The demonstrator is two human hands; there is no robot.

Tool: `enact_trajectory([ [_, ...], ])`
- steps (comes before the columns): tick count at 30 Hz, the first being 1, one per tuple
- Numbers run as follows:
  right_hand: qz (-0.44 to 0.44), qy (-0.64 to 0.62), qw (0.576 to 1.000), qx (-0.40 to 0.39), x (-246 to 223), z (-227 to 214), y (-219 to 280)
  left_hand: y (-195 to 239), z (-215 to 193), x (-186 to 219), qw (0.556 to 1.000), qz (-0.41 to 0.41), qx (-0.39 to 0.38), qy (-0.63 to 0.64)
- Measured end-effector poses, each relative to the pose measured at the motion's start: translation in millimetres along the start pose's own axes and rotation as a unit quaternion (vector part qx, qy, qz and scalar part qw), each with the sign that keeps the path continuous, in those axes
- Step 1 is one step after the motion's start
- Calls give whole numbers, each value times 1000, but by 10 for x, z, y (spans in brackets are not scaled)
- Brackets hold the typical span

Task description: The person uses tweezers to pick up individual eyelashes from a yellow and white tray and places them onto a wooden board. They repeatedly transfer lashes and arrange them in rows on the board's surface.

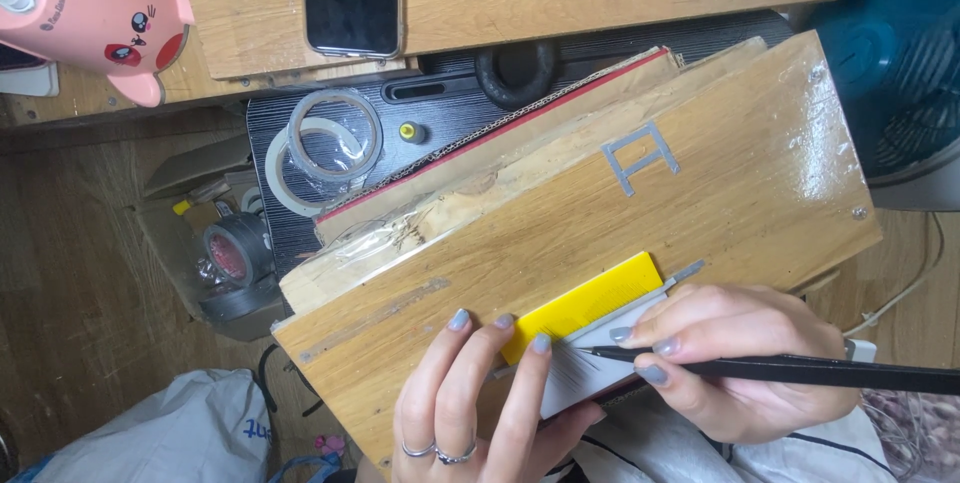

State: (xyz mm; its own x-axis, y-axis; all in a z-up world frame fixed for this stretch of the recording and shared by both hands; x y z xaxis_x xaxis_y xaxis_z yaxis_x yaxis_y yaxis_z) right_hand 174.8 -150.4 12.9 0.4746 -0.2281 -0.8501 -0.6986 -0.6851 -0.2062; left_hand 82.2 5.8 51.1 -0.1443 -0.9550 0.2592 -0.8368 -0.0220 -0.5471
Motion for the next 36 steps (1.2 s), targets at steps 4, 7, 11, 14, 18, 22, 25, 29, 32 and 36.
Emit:
enact_trajectory([
  [4,-6,0,1000,10,-16,-13,-2,-30,-16,12,999,5,-35,6],
  [7,3,9,1000,2,8,1,5,-33,-2,15,999,3,-54,1],
  [11,-7,-11,1000,15,5,-3,24,-59,-12,20,999,11,-44,-11],
  [14,-1,-7,1000,9,6,-3,12,-61,-17,27,999,16,-40,-11],
  [18,2,-12,1000,4,-27,-16,-23,-69,-21,34,998,26,-47,-12],
  [22,-33,-43,995,78,-74,-67,32,-73,-20,50,998,31,-52,-10],
  [25,-48,-53,992,102,-71,-104,80,-98,-58,38,999,13,-38,-11],
  [29,-32,-103,990,90,29,-89,155,-63,-52,34,997,9,-72,18],
  [32,-31,-127,983,132,1,-94,145,-48,-49,46,997,-1,-60,46],
  [36,-52,-164,964,202,-27,-127,141,-19,-68,46,996,-16,-52,74],
])
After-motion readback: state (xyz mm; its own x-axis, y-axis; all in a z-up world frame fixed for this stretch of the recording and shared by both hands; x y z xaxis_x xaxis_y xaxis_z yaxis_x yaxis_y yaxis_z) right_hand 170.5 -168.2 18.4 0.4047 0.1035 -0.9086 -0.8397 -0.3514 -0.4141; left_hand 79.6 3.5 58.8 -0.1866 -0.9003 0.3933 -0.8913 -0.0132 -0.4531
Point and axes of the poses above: each hand's wrist, its own y-axis away from the middle knuckle, its own z-axis out of the palm, x = y × z, the point moved 10 cm from there along -y, towards the middle knuckle
